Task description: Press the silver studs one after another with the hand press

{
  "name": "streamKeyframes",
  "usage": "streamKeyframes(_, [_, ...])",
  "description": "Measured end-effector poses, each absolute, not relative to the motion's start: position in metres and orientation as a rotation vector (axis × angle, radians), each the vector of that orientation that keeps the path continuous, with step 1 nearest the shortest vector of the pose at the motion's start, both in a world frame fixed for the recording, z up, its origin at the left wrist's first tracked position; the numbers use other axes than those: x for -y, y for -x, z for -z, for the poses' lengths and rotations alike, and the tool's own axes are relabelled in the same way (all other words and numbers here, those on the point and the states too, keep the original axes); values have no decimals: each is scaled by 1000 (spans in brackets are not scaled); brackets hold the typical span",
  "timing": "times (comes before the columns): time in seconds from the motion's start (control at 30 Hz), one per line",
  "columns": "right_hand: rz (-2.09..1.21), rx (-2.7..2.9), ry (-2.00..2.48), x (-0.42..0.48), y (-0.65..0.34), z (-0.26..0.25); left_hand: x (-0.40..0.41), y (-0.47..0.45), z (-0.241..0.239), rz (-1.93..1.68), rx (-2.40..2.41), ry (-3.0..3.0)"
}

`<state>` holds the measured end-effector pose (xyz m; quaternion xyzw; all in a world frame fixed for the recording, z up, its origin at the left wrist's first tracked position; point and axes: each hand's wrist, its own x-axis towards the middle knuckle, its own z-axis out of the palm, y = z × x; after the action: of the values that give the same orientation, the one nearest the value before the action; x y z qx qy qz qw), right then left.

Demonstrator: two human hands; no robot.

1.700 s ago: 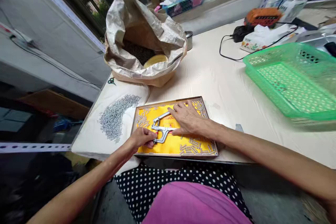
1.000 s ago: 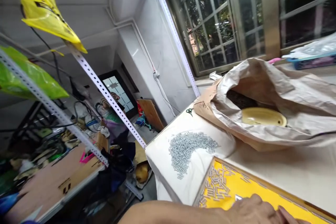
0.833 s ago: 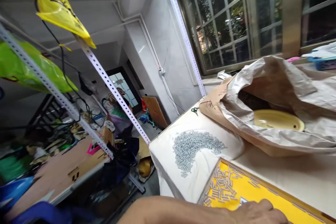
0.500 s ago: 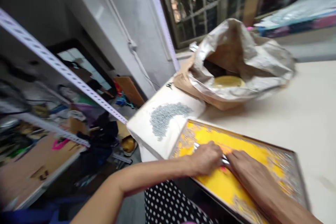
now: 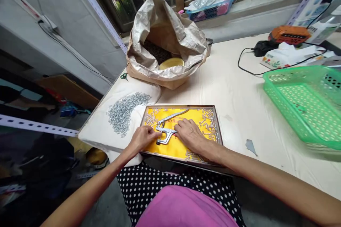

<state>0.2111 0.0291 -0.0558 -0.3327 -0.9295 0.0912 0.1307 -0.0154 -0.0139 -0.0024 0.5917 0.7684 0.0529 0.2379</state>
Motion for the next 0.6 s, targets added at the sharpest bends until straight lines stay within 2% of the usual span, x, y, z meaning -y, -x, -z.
streamKeyframes(0.33, [-505, 2613, 886, -32, -209, 71, 7, 10, 11, -123, -1848, -1384])
streamKeyframes(0.6, [-724, 2424, 822, -36, -219, 47, 16, 24, 10, -417, -1894, -1441])
